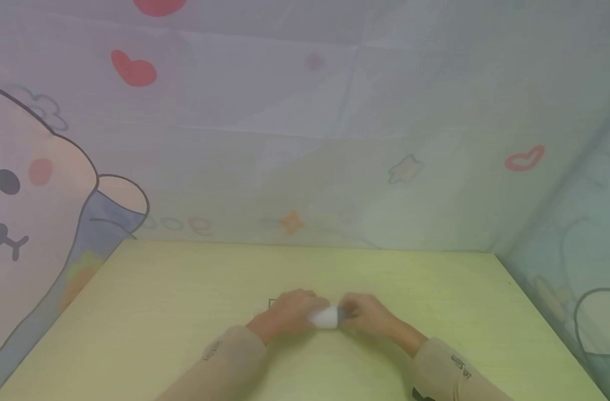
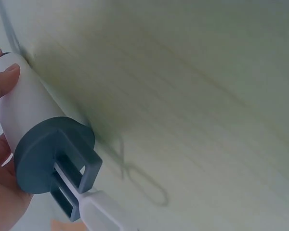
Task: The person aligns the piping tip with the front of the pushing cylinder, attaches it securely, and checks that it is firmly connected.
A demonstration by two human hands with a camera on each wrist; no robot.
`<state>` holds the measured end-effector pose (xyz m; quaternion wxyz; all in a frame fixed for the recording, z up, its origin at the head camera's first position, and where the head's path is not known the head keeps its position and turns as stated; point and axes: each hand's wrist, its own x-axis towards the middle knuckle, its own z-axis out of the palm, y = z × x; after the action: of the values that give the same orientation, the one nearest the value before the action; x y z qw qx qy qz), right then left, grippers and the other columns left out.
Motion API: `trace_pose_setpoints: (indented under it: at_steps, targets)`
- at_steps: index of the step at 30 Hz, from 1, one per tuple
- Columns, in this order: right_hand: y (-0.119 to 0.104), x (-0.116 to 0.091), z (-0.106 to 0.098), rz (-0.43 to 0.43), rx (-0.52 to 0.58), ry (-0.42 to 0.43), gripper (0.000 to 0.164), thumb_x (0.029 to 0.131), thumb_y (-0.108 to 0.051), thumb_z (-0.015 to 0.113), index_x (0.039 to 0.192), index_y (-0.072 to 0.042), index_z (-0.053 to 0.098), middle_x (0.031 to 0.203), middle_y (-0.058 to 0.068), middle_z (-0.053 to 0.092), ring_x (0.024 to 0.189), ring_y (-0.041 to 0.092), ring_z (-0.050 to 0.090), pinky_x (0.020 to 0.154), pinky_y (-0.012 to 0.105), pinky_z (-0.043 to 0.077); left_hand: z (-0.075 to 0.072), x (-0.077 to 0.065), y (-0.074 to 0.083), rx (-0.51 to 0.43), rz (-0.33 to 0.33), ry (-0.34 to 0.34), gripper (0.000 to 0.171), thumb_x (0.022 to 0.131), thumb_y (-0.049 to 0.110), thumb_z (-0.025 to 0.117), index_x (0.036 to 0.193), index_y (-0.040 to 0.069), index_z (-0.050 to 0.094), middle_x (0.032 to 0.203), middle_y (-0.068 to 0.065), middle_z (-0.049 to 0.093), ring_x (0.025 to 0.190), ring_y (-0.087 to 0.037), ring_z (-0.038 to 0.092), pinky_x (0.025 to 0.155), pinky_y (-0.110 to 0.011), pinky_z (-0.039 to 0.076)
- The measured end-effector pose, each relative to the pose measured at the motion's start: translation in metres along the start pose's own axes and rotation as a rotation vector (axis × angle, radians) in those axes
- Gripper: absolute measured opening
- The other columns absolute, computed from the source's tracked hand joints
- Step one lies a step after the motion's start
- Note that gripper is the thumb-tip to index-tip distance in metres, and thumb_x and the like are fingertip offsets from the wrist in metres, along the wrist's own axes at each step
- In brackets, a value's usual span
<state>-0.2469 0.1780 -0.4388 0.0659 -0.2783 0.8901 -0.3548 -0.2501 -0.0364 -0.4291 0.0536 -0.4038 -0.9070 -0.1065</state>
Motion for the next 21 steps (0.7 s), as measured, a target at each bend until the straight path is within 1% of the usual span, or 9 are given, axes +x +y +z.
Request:
trace_pose_setpoints:
  at_steps: [5,9,12,17,21]
  targets:
    - [0.003,-0.001,0.001,-0.002,-0.024,0.001,0.017,0.073,-0.012,0.066,0.088,-0.01,0.06,0.09,0.005,0.065,0.083,0.02,0.061,0.068,0.023,0.049,0.003,0.002,0.001,0.008,-0.023,-0.02,0.034,0.075,0.028,0.066,0.107,0.023,0.059,0.092,0.002,0.064,0.079,-0.011,0.058,0.066,-0.021,0.045]
    - [0.004,-0.001,0.001,0.003,-0.026,0.003,0.017,0.073,-0.013,0.067,0.088,-0.01,0.06,0.089,0.005,0.065,0.083,0.019,0.06,0.067,0.023,0.048,0.0,0.001,0.005,0.013,-0.044,-0.033,0.034,0.075,0.028,0.066,0.108,0.023,0.059,0.093,0.002,0.064,0.08,-0.012,0.058,0.067,-0.021,0.045]
    - [0.004,-0.002,0.0,-0.005,-0.032,0.003,0.017,0.073,-0.012,0.066,0.089,-0.01,0.06,0.089,0.004,0.065,0.084,0.02,0.06,0.069,0.025,0.048,-0.002,0.0,0.006,0.025,-0.05,-0.038,0.04,0.072,0.025,0.068,0.111,0.022,0.057,0.097,0.001,0.063,0.082,-0.013,0.058,0.068,-0.022,0.046]
    - [0.005,-0.001,0.001,-0.023,-0.061,0.005,0.022,0.071,-0.012,0.067,0.091,-0.009,0.06,0.092,0.005,0.065,0.086,0.021,0.06,0.072,0.026,0.048,-0.006,-0.003,0.007,0.032,-0.034,-0.012,0.052,0.067,0.024,0.072,0.116,0.017,0.056,0.103,-0.002,0.063,0.087,-0.017,0.059,0.073,-0.027,0.047]
    - [0.006,-0.001,0.001,-0.014,-0.079,0.003,0.025,0.071,-0.013,0.068,0.094,-0.007,0.06,0.094,0.008,0.065,0.088,0.023,0.06,0.072,0.028,0.049,-0.009,-0.005,0.007,0.041,-0.016,0.022,0.053,0.067,0.025,0.073,0.116,0.015,0.056,0.105,-0.002,0.063,0.088,-0.019,0.059,0.075,-0.029,0.048]
